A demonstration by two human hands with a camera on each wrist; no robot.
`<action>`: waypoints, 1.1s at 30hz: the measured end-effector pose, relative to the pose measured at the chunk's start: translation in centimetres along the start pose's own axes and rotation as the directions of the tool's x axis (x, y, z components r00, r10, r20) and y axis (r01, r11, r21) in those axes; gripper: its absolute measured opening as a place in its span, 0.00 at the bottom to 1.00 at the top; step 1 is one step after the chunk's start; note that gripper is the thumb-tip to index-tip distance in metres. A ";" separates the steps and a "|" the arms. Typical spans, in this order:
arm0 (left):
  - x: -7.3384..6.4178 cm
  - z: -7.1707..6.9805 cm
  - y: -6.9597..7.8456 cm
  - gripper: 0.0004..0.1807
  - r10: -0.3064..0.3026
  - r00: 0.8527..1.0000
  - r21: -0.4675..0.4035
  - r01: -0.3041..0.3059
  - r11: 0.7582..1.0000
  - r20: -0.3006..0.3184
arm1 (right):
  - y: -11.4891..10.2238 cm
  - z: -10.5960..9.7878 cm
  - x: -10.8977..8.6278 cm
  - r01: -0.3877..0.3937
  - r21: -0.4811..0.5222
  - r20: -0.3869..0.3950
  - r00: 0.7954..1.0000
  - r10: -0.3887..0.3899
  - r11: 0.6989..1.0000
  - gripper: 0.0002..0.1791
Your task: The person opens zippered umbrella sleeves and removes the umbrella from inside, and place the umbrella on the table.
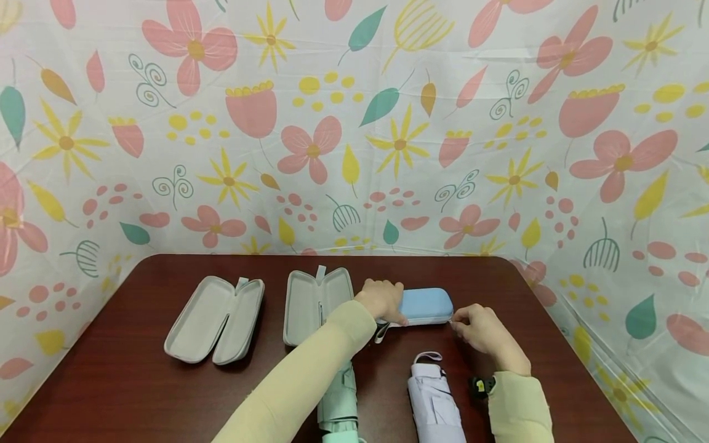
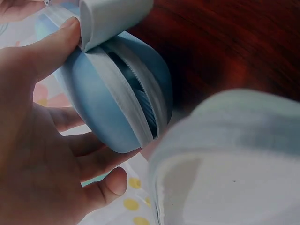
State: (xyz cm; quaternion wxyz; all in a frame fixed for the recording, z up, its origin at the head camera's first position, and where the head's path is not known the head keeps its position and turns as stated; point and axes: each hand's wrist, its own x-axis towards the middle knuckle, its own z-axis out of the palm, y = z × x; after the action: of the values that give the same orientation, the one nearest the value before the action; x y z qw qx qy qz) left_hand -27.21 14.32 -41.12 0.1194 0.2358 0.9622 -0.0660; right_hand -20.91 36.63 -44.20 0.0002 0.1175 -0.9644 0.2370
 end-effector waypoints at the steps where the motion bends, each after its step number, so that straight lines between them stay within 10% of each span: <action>1: 0.0 0.0 0.0 0.39 -0.003 1.000 -0.002 0.003 1.000 0.002 | -0.1 0.0 0.0 0.001 -0.002 0.000 1.000 -0.001 1.000 0.06; 33: -1.3 0.0 0.4 0.39 -0.046 0.999 -0.134 0.045 0.990 -0.010 | -1.7 0.9 0.9 0.027 -0.008 -0.006 1.000 -0.027 1.000 0.04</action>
State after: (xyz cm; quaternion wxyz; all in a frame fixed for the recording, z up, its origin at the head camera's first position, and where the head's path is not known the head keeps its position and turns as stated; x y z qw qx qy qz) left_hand -25.91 14.14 -40.81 0.1272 0.2057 0.9703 -0.0024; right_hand -21.35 34.59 -44.21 0.0069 0.1297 -0.9636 0.2335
